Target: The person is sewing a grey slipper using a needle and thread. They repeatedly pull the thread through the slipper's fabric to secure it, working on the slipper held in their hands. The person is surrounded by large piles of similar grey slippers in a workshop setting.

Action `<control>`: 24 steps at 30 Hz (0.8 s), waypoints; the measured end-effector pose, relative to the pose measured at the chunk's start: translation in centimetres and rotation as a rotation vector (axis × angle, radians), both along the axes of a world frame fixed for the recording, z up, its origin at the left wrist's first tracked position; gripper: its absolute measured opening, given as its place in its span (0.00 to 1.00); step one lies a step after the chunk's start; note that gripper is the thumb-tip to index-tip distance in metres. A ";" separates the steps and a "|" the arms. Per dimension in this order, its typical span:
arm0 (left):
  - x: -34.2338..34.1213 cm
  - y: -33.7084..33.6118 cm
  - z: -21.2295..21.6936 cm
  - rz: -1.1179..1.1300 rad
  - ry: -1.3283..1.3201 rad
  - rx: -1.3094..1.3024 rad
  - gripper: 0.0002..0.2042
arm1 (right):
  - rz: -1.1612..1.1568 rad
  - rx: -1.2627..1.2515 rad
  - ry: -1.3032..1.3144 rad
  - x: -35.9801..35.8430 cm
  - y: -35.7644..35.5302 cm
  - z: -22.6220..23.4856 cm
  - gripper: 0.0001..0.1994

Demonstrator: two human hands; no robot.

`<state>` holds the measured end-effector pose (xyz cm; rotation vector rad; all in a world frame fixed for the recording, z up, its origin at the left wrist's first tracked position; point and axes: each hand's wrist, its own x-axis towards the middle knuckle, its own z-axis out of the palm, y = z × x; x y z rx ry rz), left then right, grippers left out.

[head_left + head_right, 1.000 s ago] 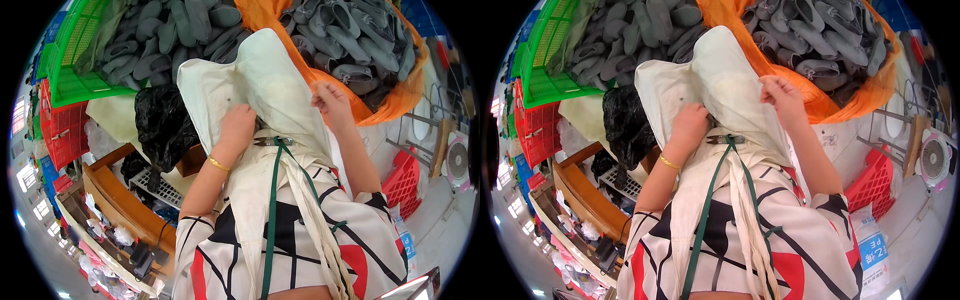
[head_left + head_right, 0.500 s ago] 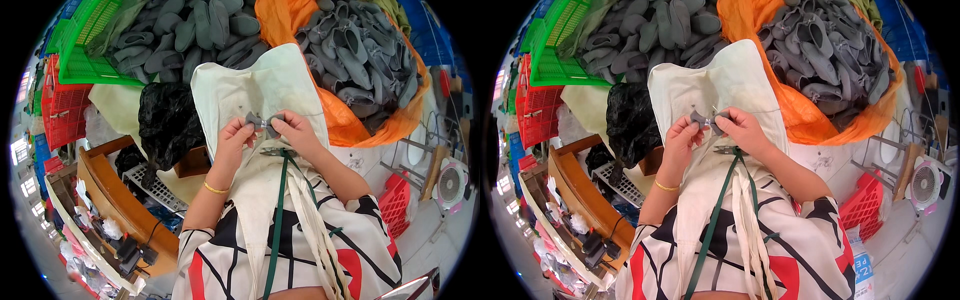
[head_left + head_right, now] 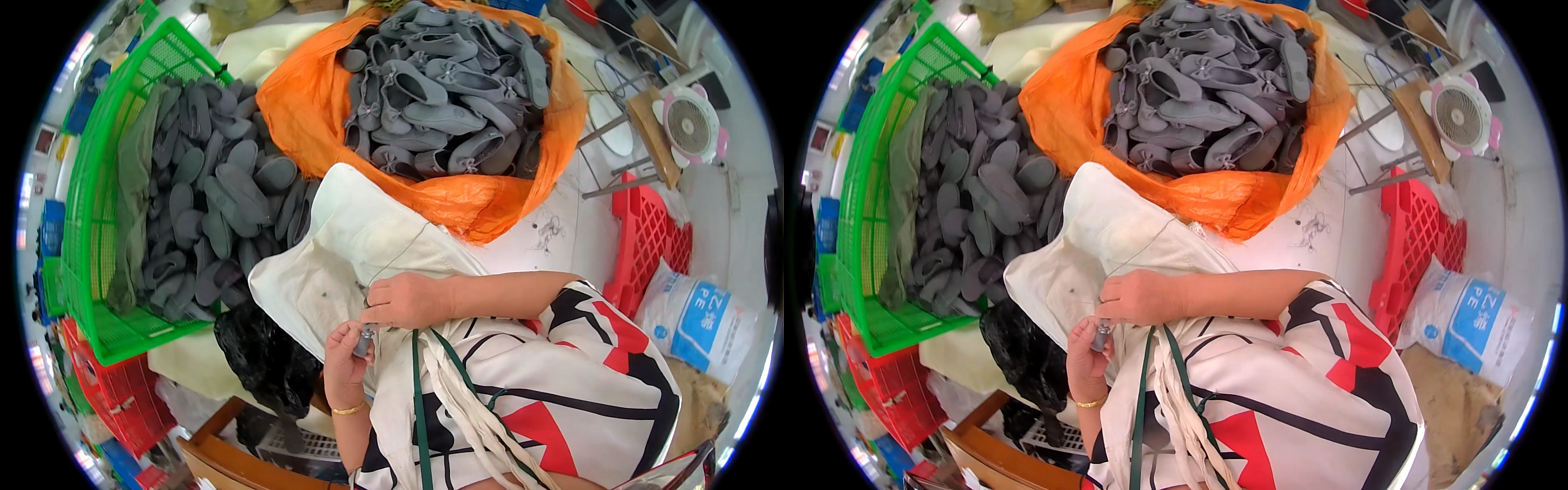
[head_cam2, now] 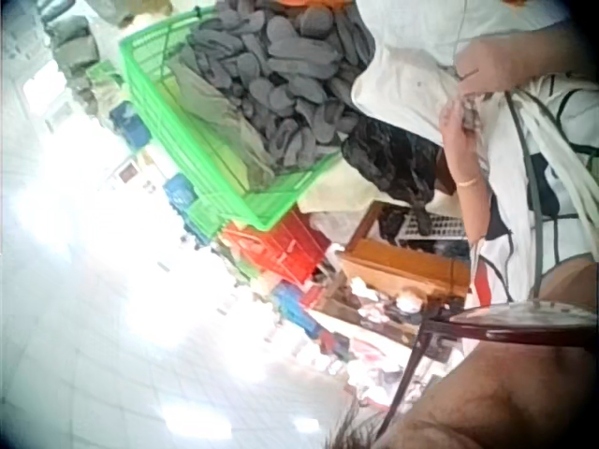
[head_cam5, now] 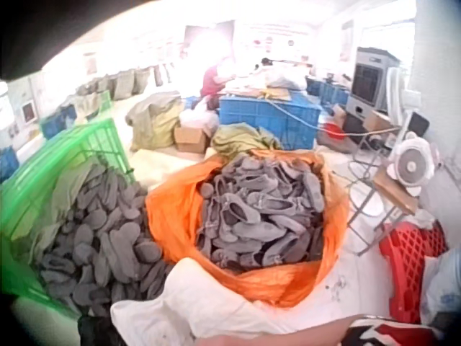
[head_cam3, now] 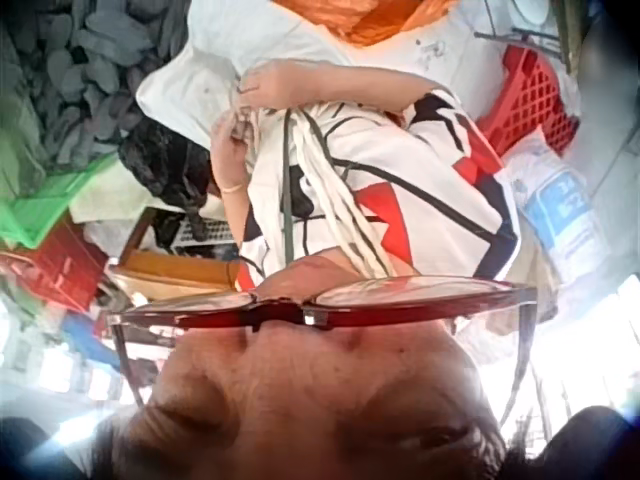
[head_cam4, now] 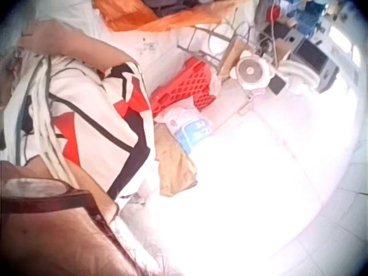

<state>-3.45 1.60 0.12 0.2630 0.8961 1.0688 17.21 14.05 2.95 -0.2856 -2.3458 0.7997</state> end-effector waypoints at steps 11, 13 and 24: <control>3.2 -0.8 3.8 0.047 0.653 0.297 0.07 | -0.082 -1.014 -0.126 1.5 -1.8 0.3 0.14; 3.9 -0.7 4.0 0.026 0.706 0.293 0.09 | -0.109 -0.897 -0.083 1.2 -2.1 0.1 0.12; 4.5 -1.1 4.7 0.038 0.710 0.341 0.12 | -0.175 -0.774 0.087 1.9 -3.8 2.4 0.08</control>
